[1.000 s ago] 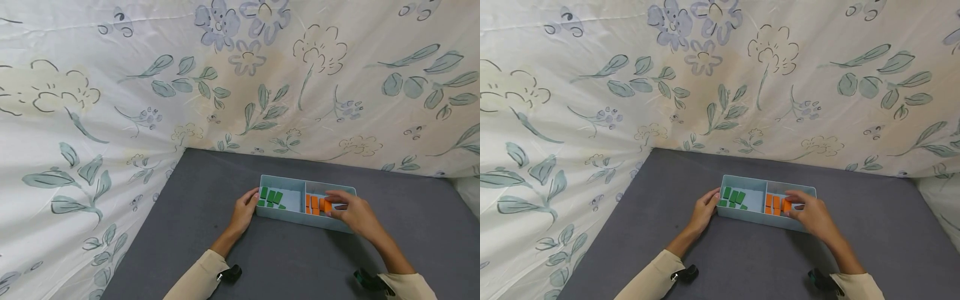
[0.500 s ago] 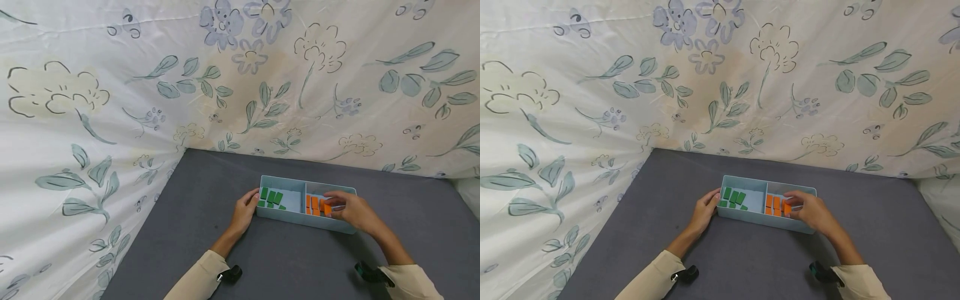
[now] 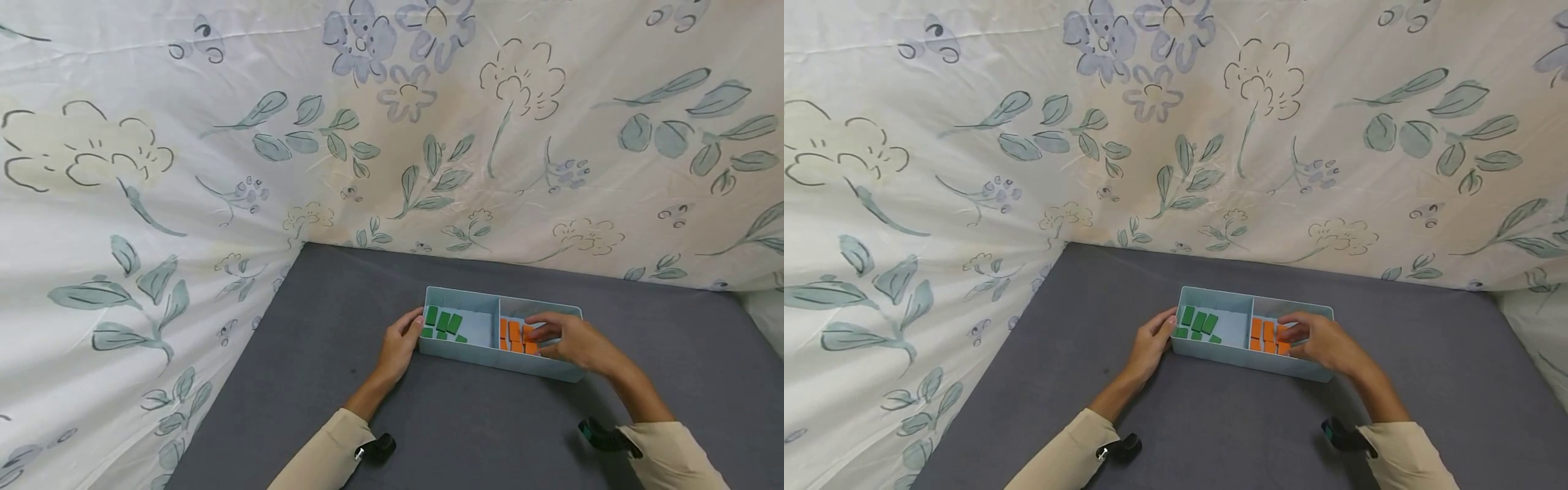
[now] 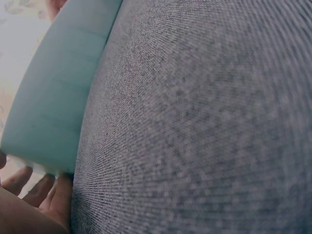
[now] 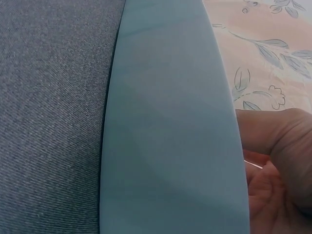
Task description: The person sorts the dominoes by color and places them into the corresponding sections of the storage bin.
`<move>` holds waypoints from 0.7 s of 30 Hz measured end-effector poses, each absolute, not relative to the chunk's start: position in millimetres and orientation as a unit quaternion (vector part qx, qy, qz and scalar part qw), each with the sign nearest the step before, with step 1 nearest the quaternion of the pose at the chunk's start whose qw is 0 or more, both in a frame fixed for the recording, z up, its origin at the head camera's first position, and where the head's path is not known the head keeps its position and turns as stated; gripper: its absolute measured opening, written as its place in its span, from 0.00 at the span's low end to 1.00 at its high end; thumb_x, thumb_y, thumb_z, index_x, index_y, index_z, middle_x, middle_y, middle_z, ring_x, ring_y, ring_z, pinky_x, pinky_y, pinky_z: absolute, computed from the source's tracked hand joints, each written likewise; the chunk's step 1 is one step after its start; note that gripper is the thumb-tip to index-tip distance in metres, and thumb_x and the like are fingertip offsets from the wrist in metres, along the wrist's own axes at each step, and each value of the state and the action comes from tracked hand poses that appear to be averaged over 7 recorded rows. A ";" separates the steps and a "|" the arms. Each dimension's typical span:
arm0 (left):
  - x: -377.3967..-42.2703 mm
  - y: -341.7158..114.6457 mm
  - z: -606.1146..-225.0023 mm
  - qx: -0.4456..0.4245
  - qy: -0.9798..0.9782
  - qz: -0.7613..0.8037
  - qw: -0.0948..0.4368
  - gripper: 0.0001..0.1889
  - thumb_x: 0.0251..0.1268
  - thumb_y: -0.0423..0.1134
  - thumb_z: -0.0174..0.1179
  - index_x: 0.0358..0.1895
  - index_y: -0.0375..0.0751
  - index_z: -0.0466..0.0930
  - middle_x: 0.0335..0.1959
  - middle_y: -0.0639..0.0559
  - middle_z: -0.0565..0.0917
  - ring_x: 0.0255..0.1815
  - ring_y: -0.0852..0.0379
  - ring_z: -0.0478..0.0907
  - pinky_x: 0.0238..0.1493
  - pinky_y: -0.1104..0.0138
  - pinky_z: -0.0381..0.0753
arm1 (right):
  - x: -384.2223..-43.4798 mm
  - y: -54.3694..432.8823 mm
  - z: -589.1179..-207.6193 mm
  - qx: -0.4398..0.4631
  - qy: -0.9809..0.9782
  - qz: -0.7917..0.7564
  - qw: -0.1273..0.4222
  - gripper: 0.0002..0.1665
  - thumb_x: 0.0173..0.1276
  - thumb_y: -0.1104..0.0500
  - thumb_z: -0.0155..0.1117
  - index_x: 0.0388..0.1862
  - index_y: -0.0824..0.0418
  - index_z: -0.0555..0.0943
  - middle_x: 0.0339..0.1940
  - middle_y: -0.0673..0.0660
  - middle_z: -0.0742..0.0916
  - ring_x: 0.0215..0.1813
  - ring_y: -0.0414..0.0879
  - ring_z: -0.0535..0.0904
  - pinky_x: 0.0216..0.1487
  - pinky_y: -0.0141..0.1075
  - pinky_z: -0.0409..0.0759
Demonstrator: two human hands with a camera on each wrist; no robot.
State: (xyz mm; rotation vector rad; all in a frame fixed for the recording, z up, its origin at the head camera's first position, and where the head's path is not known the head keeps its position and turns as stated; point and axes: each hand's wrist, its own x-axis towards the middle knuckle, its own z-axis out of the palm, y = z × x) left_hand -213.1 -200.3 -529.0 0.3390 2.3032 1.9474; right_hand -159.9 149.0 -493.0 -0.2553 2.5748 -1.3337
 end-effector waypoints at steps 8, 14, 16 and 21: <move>-214.1 -198.1 -529.7 0.112 0.758 0.641 0.054 0.23 0.86 0.46 0.54 0.74 0.38 0.77 0.66 0.37 0.83 0.66 0.45 0.79 0.64 0.59 0.76 | -153.8 149.3 -493.6 -0.076 0.893 -0.432 0.095 0.37 0.65 0.67 0.77 0.72 0.70 0.75 0.58 0.67 0.89 0.59 0.62 0.86 0.47 0.42 0.86; -214.1 -199.5 -526.3 0.111 0.767 0.629 0.053 0.23 0.86 0.46 0.55 0.73 0.38 0.78 0.66 0.38 0.83 0.64 0.48 0.79 0.62 0.61 0.77 | -144.6 145.2 -496.0 -0.065 0.905 -0.419 0.023 0.31 0.72 0.60 0.75 0.72 0.64 0.78 0.58 0.65 0.89 0.57 0.60 0.87 0.45 0.39 0.88; -215.7 -201.4 -523.3 0.115 0.781 0.611 0.052 0.22 0.86 0.46 0.55 0.73 0.39 0.79 0.66 0.41 0.83 0.64 0.49 0.80 0.64 0.59 0.78 | -141.3 144.5 -497.2 -0.070 0.913 -0.401 -0.031 0.27 0.74 0.60 0.73 0.69 0.62 0.81 0.56 0.62 0.90 0.53 0.51 0.88 0.44 0.34 0.86; -225.9 -212.8 -509.6 0.134 0.832 0.537 0.036 0.22 0.84 0.50 0.57 0.69 0.41 0.82 0.63 0.45 0.87 0.65 0.47 0.82 0.67 0.49 0.78 | -138.4 154.9 -499.3 -0.062 0.919 -0.343 -0.183 0.21 0.73 0.64 0.73 0.63 0.63 0.85 0.49 0.60 0.91 0.46 0.38 0.83 0.41 0.27 0.79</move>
